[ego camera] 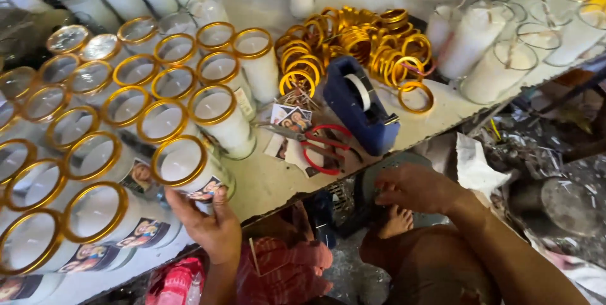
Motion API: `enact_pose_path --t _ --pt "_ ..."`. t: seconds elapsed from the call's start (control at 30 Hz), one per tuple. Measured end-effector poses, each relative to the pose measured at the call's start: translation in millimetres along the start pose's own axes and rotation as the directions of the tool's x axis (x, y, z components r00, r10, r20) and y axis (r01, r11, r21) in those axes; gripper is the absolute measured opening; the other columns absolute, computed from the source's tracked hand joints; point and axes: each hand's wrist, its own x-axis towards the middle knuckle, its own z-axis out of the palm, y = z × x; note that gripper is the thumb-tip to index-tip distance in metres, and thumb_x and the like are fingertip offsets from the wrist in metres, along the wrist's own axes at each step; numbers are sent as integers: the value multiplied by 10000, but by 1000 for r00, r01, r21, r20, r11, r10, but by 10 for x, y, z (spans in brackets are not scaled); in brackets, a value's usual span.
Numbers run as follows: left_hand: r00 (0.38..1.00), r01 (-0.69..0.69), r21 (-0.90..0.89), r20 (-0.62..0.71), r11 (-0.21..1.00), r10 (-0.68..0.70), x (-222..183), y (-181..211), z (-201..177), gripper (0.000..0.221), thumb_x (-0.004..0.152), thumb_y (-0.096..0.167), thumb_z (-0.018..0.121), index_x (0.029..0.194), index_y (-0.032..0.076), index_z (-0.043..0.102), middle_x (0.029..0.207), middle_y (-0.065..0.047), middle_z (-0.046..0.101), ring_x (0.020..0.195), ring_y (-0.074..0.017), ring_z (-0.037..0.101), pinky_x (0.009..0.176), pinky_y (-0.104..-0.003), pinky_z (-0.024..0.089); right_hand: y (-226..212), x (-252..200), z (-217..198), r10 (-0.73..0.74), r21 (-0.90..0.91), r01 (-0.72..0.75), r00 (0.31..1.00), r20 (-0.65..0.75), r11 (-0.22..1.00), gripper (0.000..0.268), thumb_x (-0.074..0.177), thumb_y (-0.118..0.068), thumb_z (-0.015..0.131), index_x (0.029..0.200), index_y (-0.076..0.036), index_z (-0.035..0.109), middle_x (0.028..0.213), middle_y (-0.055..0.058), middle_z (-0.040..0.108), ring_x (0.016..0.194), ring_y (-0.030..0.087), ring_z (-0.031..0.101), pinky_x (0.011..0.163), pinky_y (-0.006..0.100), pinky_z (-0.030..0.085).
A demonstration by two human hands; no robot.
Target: Assembling candles by cutting and applying labels to glass jars and attaching decorative gold rings.
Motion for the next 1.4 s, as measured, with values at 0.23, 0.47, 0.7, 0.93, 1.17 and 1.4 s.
enact_pose_path --t 0.23,0.47,0.7,0.93,1.17,1.4 --pt "997 60 28 -44 998 -59 1 49 -12 758 1064 81 618 1646 50 133 1616 -378 312 1506 -474 397 1184 -489 442 58 -24 97 139 8 -139 990 13 990 267 890 -460 695 1066 -268 755 1028 -34 810 898 177 760 780 350 544" --pt "985 165 -78 -47 983 -169 8 126 -79 745 1062 111 588 1650 67 132 1678 -274 252 1557 -377 327 1220 -442 364 -198 -92 -1 223 40 -225 974 44 974 240 914 -454 665 988 -250 768 997 -53 843 827 138 779 749 320 551" --pt "959 278 -48 -46 959 -280 171 309 -89 865 889 -16 756 1583 -28 241 1552 -321 390 1428 -421 431 1167 -437 419 -192 51 25 139 -34 -138 990 31 990 276 894 -466 677 1009 -226 750 945 -33 807 847 151 744 758 345 533" --pt "980 187 -52 -53 981 -190 179 272 -36 746 955 33 680 1549 -125 256 1489 -381 379 1398 -479 446 1159 -524 419 -277 112 -16 164 -69 -159 984 74 985 340 902 -485 649 1067 -197 722 1035 -20 775 968 199 714 844 372 518" --pt "978 206 13 -26 978 -206 57 126 -38 764 961 -16 666 1574 -98 218 1475 -406 350 1397 -529 447 1152 -549 429 -148 77 -21 122 3 -123 991 46 992 337 888 -428 700 1106 -174 734 1010 4 792 908 204 738 776 369 536" --pt "990 123 35 -72 992 -120 11 67 -9 810 981 -20 729 1610 -77 222 1456 -453 435 1288 -547 521 1034 -573 490 53 -272 -517 249 106 -227 912 -326 968 206 962 -294 650 1083 -133 694 913 27 750 786 176 736 695 313 572"
